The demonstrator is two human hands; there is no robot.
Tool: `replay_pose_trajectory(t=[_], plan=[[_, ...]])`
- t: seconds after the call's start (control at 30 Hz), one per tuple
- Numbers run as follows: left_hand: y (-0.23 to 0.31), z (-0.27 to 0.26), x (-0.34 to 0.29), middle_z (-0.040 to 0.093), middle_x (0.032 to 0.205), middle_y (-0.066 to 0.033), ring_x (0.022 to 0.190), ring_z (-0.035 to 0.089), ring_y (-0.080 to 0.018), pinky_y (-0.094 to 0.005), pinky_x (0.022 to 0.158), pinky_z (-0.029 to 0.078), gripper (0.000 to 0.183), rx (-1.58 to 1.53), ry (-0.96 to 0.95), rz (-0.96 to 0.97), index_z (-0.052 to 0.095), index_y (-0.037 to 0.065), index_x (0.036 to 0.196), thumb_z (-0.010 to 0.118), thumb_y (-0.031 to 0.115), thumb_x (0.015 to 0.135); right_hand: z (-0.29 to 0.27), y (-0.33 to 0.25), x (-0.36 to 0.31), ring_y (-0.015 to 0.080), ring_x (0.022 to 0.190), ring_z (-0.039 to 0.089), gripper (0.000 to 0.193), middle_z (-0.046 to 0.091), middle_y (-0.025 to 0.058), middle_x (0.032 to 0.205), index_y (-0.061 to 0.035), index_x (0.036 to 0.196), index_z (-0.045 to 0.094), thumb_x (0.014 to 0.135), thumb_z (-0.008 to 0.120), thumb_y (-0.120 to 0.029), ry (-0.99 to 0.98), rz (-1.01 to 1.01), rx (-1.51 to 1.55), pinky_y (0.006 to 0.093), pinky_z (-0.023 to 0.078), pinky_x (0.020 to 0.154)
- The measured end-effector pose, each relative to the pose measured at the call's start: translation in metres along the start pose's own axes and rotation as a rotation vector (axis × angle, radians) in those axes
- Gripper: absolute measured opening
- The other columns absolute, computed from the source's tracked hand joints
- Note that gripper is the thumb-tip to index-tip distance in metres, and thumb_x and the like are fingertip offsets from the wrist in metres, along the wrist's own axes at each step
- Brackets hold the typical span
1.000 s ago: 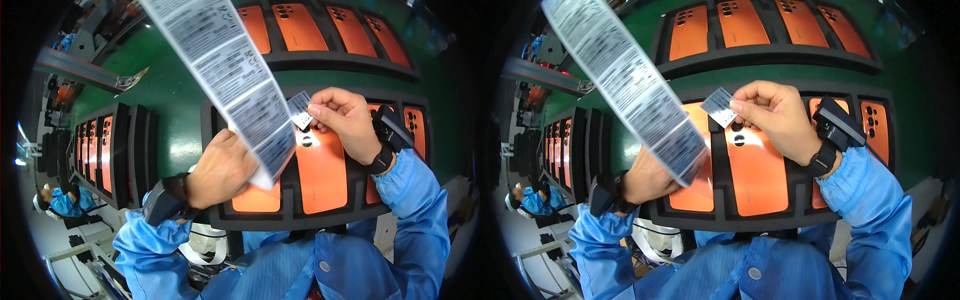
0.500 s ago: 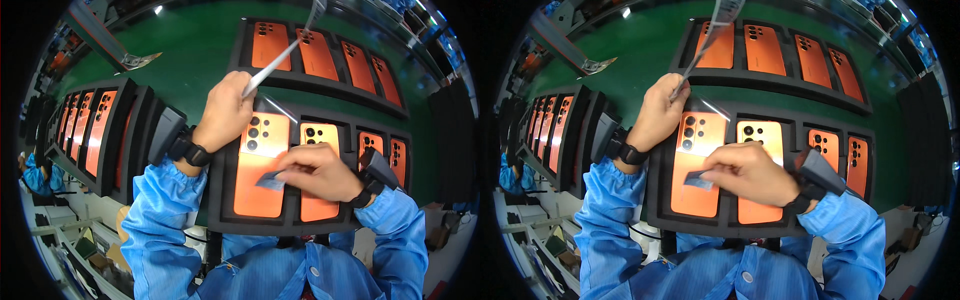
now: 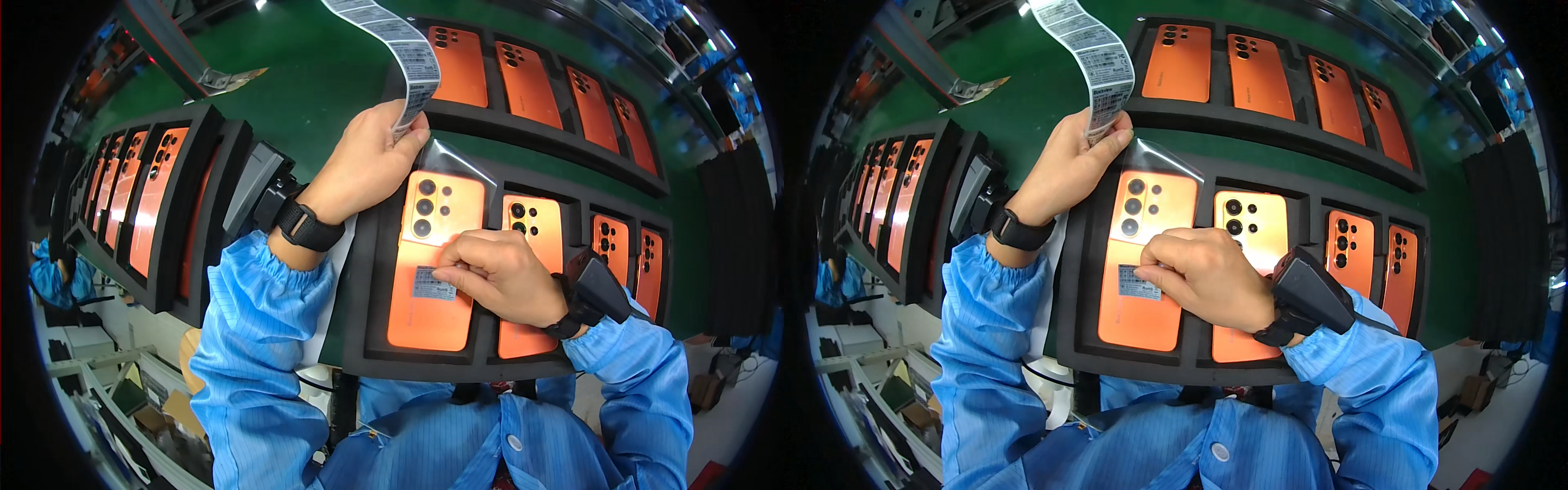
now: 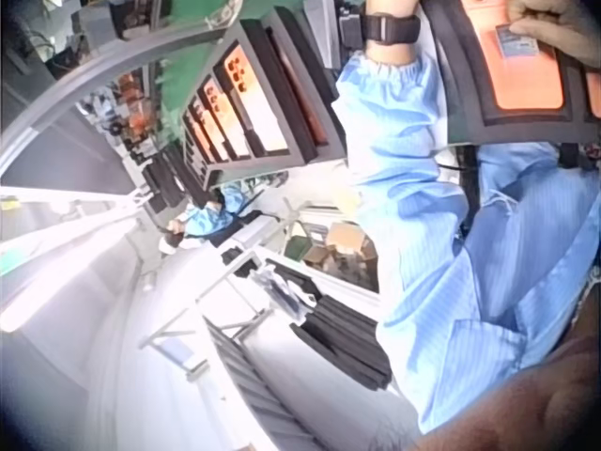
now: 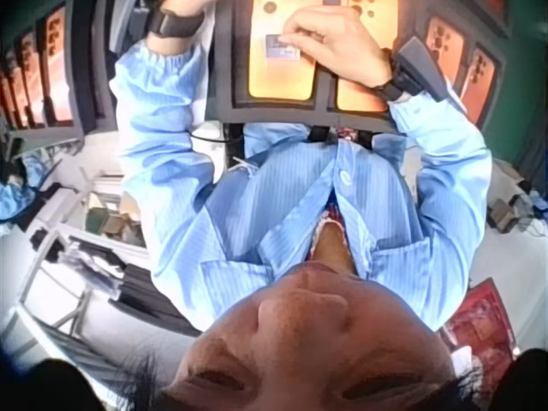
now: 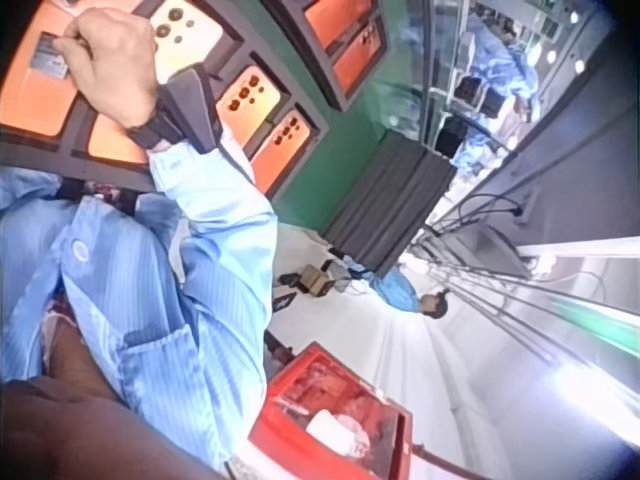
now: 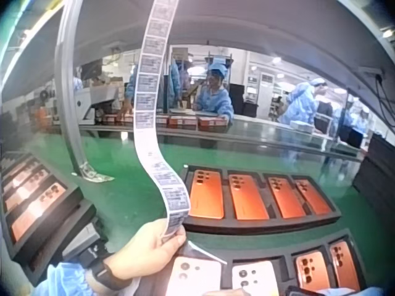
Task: The recorder is applying regulatory stickers to the back of mobile phones on an assembly line.
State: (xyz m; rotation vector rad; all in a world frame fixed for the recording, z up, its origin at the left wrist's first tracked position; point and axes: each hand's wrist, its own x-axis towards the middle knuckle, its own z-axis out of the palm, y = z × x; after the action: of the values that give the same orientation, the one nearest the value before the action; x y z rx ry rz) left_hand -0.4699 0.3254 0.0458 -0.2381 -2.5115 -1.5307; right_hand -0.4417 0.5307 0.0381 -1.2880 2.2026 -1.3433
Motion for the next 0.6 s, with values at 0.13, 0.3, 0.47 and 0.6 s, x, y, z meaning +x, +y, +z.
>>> replay_pose_trajectory(t=[0.13,0.3,0.47,0.6], plan=[[0.0032,-0.0005,-0.0003,0.048,0.070,0.0014,0.067,0.042,-0.0073,-0.0239,0.060,0.037,0.012,0.010,0.006,-0.023,0.051,0.001,0.081,0.055,0.011,0.086,0.0002,-0.0019,0.0005,0.0261,0.058,0.057,0.011,0.056,0.0111,0.065,-0.0008,0.074,0.056,0.076,0.064,-0.009,0.005,0.015,-0.011,0.0340,0.044,0.053],[0.0041,-0.0010,-0.0008,0.048,0.070,0.0016,0.066,0.042,-0.0071,-0.0243,0.059,0.037,0.012,0.003,0.000,-0.044,0.052,0.001,0.081,0.055,0.011,0.086,-0.0008,-0.0002,0.0010,0.0221,0.057,0.057,0.009,0.058,0.0100,0.067,0.0004,0.075,0.056,0.078,0.063,-0.006,-0.015,-0.013,-0.040,0.0311,0.044,0.052],[0.0079,-0.0004,-0.0002,0.054,0.070,-0.0112,0.063,0.049,-0.0170,-0.0314,0.060,0.041,0.012,0.004,0.007,-0.055,0.052,-0.004,0.083,0.052,0.008,0.082,-0.0016,-0.0005,0.0003,0.0174,0.055,0.058,0.007,0.058,0.0083,0.069,0.0011,0.077,0.057,0.079,0.062,-0.003,-0.029,-0.032,-0.046,0.0276,0.044,0.050],[0.0069,-0.0002,-0.0007,0.054,0.070,-0.0109,0.063,0.049,-0.0165,-0.0309,0.061,0.041,0.011,0.005,0.013,-0.027,0.052,-0.004,0.084,0.052,0.007,0.082,-0.0014,-0.0011,0.0002,0.0170,0.053,0.057,0.007,0.058,0.0081,0.068,0.0009,0.076,0.057,0.079,0.062,-0.003,-0.038,-0.007,-0.039,0.0277,0.044,0.048]])
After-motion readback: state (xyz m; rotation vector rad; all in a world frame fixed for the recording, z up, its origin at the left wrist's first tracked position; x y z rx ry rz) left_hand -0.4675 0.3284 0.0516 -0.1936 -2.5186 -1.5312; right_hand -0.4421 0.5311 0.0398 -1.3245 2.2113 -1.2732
